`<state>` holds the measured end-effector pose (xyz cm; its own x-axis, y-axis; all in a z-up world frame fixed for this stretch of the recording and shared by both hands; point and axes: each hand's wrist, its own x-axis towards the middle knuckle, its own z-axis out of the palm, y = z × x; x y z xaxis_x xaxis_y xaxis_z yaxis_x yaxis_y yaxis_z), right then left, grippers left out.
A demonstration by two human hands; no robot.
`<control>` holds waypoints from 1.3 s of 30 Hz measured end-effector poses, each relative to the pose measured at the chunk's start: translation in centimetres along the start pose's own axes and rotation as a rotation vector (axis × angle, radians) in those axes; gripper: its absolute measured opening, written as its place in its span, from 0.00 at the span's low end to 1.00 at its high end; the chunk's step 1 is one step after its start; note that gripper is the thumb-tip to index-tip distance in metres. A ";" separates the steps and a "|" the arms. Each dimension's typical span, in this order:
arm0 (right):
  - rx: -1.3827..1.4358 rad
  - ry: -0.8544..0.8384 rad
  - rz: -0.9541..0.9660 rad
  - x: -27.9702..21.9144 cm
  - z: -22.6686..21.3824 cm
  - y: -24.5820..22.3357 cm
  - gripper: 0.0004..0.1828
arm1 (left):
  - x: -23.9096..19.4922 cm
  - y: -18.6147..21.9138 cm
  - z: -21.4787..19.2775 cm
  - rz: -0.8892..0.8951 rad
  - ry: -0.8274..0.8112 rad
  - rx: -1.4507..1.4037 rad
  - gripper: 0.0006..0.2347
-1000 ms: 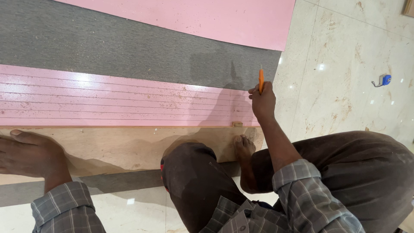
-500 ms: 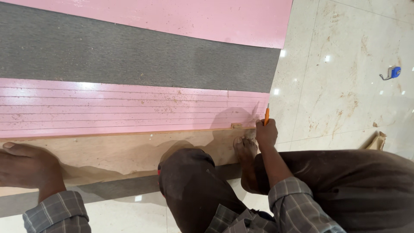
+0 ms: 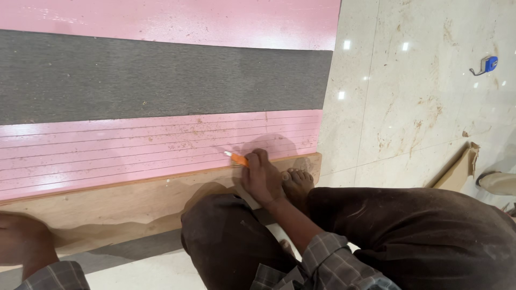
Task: The person uses a utility knife to cut a long strip of pink sheet material laid on the floor. They guide the knife along pre-marked lines to separate the strip from the main sheet.
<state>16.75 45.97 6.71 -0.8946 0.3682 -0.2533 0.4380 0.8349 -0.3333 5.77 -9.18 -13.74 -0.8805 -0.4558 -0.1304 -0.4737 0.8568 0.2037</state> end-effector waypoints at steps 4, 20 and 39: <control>-0.006 -0.050 0.028 0.5 -0.7 -0.6 0.15 | 0.5 0.5 -0.4 -0.020 -0.052 0.020 0.22; 0.042 -0.063 0.176 0.7 -1.9 4.5 0.18 | 0.6 0.4 0.5 -0.066 -0.061 -0.113 0.25; -0.037 -0.370 0.045 2.6 -1.8 3.4 0.17 | 0.6 1.5 -1.0 0.047 -0.020 -0.016 0.19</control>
<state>15.71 50.50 6.59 -0.7793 0.2374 -0.5800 0.4663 0.8379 -0.2836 4.56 -8.41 -12.53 -0.9013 -0.4100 -0.1397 -0.4321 0.8731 0.2257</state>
